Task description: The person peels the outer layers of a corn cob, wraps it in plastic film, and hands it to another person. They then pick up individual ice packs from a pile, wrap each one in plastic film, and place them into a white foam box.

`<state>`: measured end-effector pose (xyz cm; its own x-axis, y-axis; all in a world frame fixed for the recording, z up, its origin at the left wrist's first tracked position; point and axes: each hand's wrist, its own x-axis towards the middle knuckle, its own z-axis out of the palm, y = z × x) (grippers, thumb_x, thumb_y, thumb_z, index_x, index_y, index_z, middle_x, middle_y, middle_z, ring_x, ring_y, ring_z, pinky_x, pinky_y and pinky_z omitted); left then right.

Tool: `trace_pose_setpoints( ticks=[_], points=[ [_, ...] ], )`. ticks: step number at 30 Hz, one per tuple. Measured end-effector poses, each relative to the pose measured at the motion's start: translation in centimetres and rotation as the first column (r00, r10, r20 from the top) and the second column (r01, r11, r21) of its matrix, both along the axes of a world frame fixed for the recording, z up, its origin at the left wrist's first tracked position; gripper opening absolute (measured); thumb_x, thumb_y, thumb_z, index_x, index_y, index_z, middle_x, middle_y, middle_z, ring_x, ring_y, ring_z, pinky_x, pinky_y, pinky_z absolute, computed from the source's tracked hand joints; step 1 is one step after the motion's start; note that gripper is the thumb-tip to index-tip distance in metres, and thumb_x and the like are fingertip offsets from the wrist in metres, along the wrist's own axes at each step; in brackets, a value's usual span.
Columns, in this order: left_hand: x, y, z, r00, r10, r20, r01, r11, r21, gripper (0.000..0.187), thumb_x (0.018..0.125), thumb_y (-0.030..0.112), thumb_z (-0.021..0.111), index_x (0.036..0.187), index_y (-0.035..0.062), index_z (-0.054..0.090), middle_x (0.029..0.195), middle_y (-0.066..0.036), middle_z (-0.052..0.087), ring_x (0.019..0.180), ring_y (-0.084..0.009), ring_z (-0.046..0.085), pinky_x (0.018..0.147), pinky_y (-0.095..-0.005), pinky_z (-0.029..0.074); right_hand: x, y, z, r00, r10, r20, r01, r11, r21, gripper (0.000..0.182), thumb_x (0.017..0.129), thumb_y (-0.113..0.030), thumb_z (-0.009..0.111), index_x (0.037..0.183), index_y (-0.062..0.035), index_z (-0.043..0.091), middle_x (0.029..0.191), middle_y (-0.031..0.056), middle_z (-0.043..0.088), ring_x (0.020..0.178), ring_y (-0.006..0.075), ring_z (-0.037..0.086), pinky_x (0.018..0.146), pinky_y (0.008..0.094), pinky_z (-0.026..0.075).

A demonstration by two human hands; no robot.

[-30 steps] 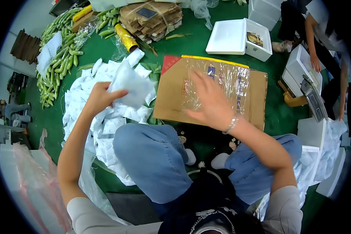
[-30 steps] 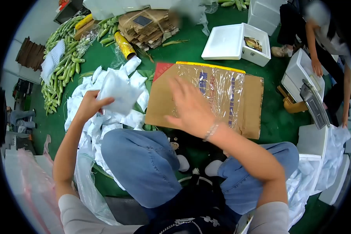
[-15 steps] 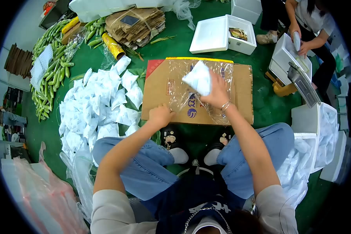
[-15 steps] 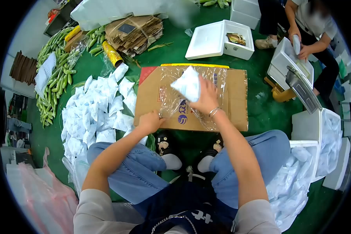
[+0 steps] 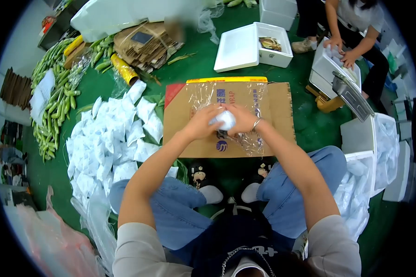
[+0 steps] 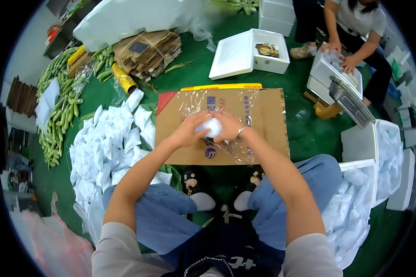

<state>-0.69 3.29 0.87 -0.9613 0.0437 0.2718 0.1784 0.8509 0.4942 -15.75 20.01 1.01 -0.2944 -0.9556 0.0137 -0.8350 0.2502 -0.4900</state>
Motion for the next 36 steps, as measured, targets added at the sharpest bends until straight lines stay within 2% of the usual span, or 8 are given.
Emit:
trace_pose_setpoints(
  ticks=[4, 6, 11, 15, 19, 25, 31, 36],
  points=[
    [-1.0, 0.1, 3.7, 0.987, -0.052, 0.151, 0.084, 0.974, -0.213, 0.082, 0.074, 0.039, 0.075, 0.144, 0.0205, 0.036, 0.125, -0.021, 0.054, 0.101, -0.0404, 0.061, 0.081, -0.0439, 0.052, -0.5, 0.1, 1.5, 0.809, 0.040, 0.586, -0.058, 0.998, 0.012, 0.088, 0.057, -0.015, 0.079, 0.135, -0.0033, 0.040, 0.115, 0.0182, 0.057, 0.104, 0.0304, 0.059, 0.088, 0.0358, 0.050],
    [-2.2, -0.1, 4.0, 0.978, -0.048, 0.203, 0.099, 0.964, -0.248, 0.083, 0.071, 0.037, 0.077, 0.143, 0.0225, 0.038, 0.119, -0.020, 0.056, 0.097, -0.0392, 0.062, 0.080, -0.0443, 0.052, 4.0, 1.6, 2.0, 0.501, -0.404, 0.765, 0.682, 0.729, -0.061, 0.085, 0.060, -0.015, 0.078, 0.133, 0.0021, 0.038, 0.120, 0.0201, 0.055, 0.109, 0.0290, 0.056, 0.093, 0.0370, 0.047],
    [-4.4, -1.0, 3.7, 0.966, -0.115, 0.233, 0.181, 0.941, -0.287, 0.079, 0.072, 0.043, 0.075, 0.141, 0.0253, 0.041, 0.111, -0.018, 0.061, 0.082, -0.0382, 0.064, 0.072, -0.0434, 0.053, 10.4, 9.1, -2.6, 0.772, -0.628, -0.100, 0.589, 0.765, -0.259, 0.025, 0.078, -0.017, 0.069, 0.100, -0.0081, 0.064, 0.111, 0.0126, 0.058, 0.107, 0.0359, 0.051, 0.087, 0.0473, 0.042],
    [-3.5, -0.9, 4.8, 0.966, -0.096, 0.238, 0.167, 0.939, -0.301, 0.072, 0.073, 0.049, 0.072, 0.135, 0.0221, 0.047, 0.088, -0.018, 0.065, 0.075, -0.0365, 0.065, 0.068, -0.0439, 0.052, 5.2, 11.4, 4.3, 0.459, -0.785, 0.415, 0.886, 0.440, -0.147, 0.015, 0.083, -0.013, 0.062, 0.086, -0.0008, 0.069, 0.076, 0.0154, 0.068, 0.068, 0.0250, 0.066, 0.062, 0.0355, 0.051],
    [-1.9, 3.5, 8.7, 0.973, -0.079, 0.218, 0.155, 0.922, -0.356, 0.058, 0.080, 0.056, 0.062, 0.123, 0.0176, 0.057, 0.070, -0.019, 0.064, 0.069, -0.0355, 0.065, 0.064, -0.0454, 0.052, -2.1, 7.6, 9.1, 0.433, -0.627, 0.648, 0.842, 0.538, -0.042, 0.013, 0.074, -0.011, 0.064, 0.073, 0.0019, 0.068, 0.057, 0.0078, 0.062, 0.052, 0.0146, 0.060, 0.050, 0.0306, 0.046],
    [-2.2, 2.7, 6.3, 0.873, -0.008, 0.488, -0.002, 1.000, 0.020, 0.040, 0.092, 0.041, 0.053, 0.102, 0.0065, 0.070, 0.077, -0.023, 0.066, 0.069, -0.0350, 0.065, 0.069, -0.0421, 0.052, 5.2, 4.2, 7.8, 0.935, -0.355, 0.012, 0.354, 0.934, 0.054, 0.029, 0.071, -0.010, 0.066, 0.099, -0.0026, 0.067, 0.089, 0.0181, 0.067, 0.089, 0.0337, 0.064, 0.082, 0.0411, 0.051],
    [-1.2, 1.2, 0.3, 0.432, -0.387, 0.815, -0.513, 0.638, 0.574, 0.038, 0.092, 0.033, 0.053, 0.111, 0.0025, 0.065, 0.103, -0.011, 0.068, 0.089, -0.0203, 0.066, 0.077, -0.0378, 0.052, 11.5, 8.9, 2.2, 0.803, -0.077, -0.591, -0.018, 0.988, -0.153, 0.078, 0.068, -0.019, 0.070, 0.132, 0.0104, 0.036, 0.133, 0.0298, 0.041, 0.125, 0.0410, 0.041, 0.107, 0.0438, 0.033],
    [-2.8, 1.0, 1.8, 0.563, 0.003, 0.826, 0.094, 0.993, -0.067, 0.044, 0.088, 0.042, 0.059, 0.106, 0.0026, 0.064, 0.108, -0.019, 0.064, 0.098, -0.0306, 0.063, 0.083, -0.0425, 0.050, 8.4, 6.6, 4.1, 0.971, -0.075, 0.226, 0.000, 0.948, 0.317, 0.074, 0.059, -0.029, 0.075, 0.120, 0.0040, 0.050, 0.113, 0.0258, 0.059, 0.104, 0.0376, 0.058, 0.091, 0.0408, 0.048]
  ],
)
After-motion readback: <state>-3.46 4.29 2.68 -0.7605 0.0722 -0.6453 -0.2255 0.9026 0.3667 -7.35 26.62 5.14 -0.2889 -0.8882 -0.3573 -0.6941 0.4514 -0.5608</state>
